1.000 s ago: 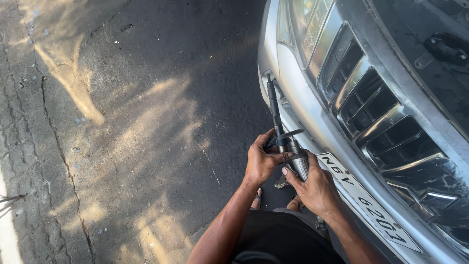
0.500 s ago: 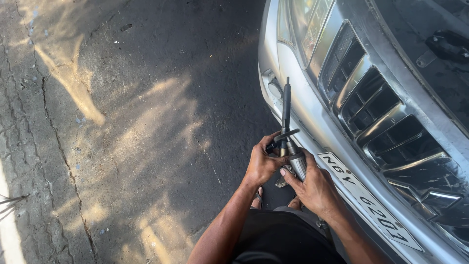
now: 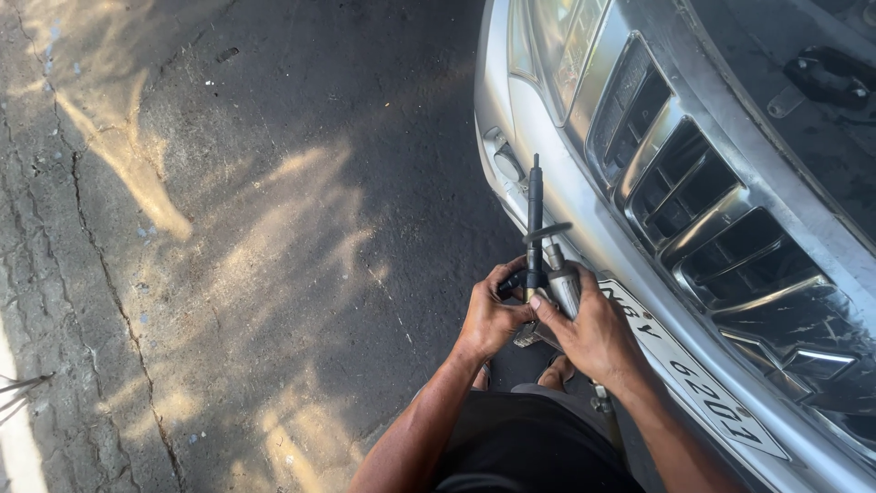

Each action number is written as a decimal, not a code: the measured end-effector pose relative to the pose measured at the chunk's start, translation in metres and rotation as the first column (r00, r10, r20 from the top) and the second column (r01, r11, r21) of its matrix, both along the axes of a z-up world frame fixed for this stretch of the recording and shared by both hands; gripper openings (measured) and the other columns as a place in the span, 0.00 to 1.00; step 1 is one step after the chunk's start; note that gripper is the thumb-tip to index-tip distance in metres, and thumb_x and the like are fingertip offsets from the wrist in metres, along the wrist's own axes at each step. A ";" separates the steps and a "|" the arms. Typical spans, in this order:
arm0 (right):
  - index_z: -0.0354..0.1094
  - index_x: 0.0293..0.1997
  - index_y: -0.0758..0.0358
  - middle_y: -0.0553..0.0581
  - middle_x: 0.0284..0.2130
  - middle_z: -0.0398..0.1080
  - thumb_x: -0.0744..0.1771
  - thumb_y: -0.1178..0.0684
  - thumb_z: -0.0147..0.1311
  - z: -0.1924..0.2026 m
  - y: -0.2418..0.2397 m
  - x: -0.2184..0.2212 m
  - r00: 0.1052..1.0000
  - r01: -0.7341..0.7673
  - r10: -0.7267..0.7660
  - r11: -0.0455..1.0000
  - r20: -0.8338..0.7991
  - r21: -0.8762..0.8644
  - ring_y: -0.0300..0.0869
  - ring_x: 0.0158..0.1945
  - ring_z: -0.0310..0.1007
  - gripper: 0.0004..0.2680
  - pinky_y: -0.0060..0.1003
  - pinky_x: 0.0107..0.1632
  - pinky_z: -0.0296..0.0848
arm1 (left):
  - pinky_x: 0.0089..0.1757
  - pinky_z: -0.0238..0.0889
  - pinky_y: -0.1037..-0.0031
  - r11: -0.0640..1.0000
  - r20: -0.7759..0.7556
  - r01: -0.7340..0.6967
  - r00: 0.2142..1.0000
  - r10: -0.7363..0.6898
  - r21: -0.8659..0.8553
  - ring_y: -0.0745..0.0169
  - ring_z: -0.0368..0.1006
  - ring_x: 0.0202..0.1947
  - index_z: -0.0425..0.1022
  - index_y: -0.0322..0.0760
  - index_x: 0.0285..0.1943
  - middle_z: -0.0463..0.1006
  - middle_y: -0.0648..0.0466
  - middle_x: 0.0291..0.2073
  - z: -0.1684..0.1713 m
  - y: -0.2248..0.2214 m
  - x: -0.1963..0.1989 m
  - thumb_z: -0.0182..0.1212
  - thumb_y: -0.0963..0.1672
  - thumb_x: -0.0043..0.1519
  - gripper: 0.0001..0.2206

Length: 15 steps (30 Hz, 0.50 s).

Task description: Cleaning a fuel injector using a pneumatic rotary tool with a wire brush attachment

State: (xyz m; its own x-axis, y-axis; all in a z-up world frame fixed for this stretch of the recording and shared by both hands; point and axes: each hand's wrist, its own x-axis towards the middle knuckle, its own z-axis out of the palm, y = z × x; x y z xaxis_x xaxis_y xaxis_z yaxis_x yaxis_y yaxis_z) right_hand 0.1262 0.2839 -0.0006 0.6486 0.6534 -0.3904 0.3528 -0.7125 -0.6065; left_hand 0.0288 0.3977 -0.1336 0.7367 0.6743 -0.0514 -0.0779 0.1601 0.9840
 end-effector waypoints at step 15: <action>0.52 0.72 0.64 0.77 0.42 0.76 0.66 0.36 0.57 -0.004 -0.007 0.002 1.000 0.009 -0.008 0.998 -0.010 0.065 0.71 0.45 0.79 0.30 0.66 0.46 0.77 | 0.38 0.82 0.71 0.966 0.094 0.023 0.996 0.001 -0.257 0.61 0.79 0.40 0.70 0.26 0.68 0.75 0.49 0.55 -0.010 -0.010 -0.003 0.78 0.37 0.48 0.35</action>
